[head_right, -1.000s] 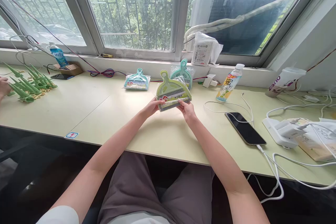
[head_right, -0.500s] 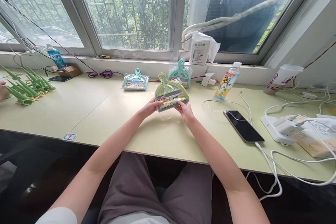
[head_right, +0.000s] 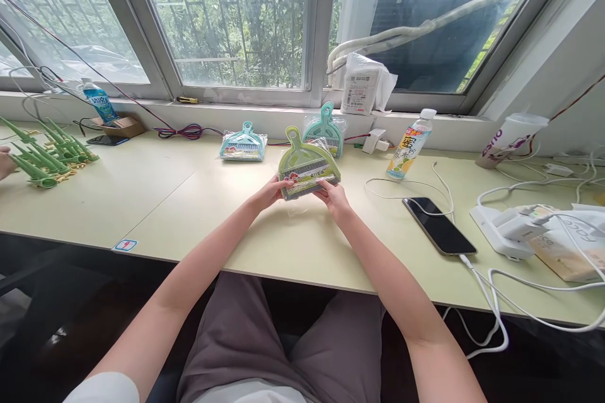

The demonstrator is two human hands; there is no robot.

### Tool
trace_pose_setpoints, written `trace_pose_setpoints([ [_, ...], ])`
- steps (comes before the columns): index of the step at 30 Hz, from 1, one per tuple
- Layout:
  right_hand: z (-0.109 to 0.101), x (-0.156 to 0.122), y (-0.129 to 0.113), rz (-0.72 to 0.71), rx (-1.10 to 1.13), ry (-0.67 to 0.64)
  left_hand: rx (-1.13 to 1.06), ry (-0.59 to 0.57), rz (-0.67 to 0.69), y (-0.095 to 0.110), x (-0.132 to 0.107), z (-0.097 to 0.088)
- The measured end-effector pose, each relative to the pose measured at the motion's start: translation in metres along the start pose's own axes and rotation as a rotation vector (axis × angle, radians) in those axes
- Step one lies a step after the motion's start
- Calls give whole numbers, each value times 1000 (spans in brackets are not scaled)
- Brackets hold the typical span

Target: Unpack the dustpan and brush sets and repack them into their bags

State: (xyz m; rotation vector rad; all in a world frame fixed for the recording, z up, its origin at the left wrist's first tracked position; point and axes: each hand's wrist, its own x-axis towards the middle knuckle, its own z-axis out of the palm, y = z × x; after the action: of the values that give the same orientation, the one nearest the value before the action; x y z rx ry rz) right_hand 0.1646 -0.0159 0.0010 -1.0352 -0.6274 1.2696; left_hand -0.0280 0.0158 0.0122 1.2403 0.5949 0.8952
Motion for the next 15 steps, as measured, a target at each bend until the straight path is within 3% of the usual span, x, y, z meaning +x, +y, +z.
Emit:
trace_pose_setpoints([
  [6, -2, 1, -7, 67, -93, -102, -70, 93, 9, 0, 3, -3],
  [10, -5, 1, -18, 75, -294, -209, -127, 163, -7, 2, 6, -9],
  [12, -8, 1, -23, -69, -406, -151, -152, 173, -5, 5, 6, -14],
  [15, -15, 0, -29, -533, -671, 44, -205, 201, 9, 11, 7, -23],
])
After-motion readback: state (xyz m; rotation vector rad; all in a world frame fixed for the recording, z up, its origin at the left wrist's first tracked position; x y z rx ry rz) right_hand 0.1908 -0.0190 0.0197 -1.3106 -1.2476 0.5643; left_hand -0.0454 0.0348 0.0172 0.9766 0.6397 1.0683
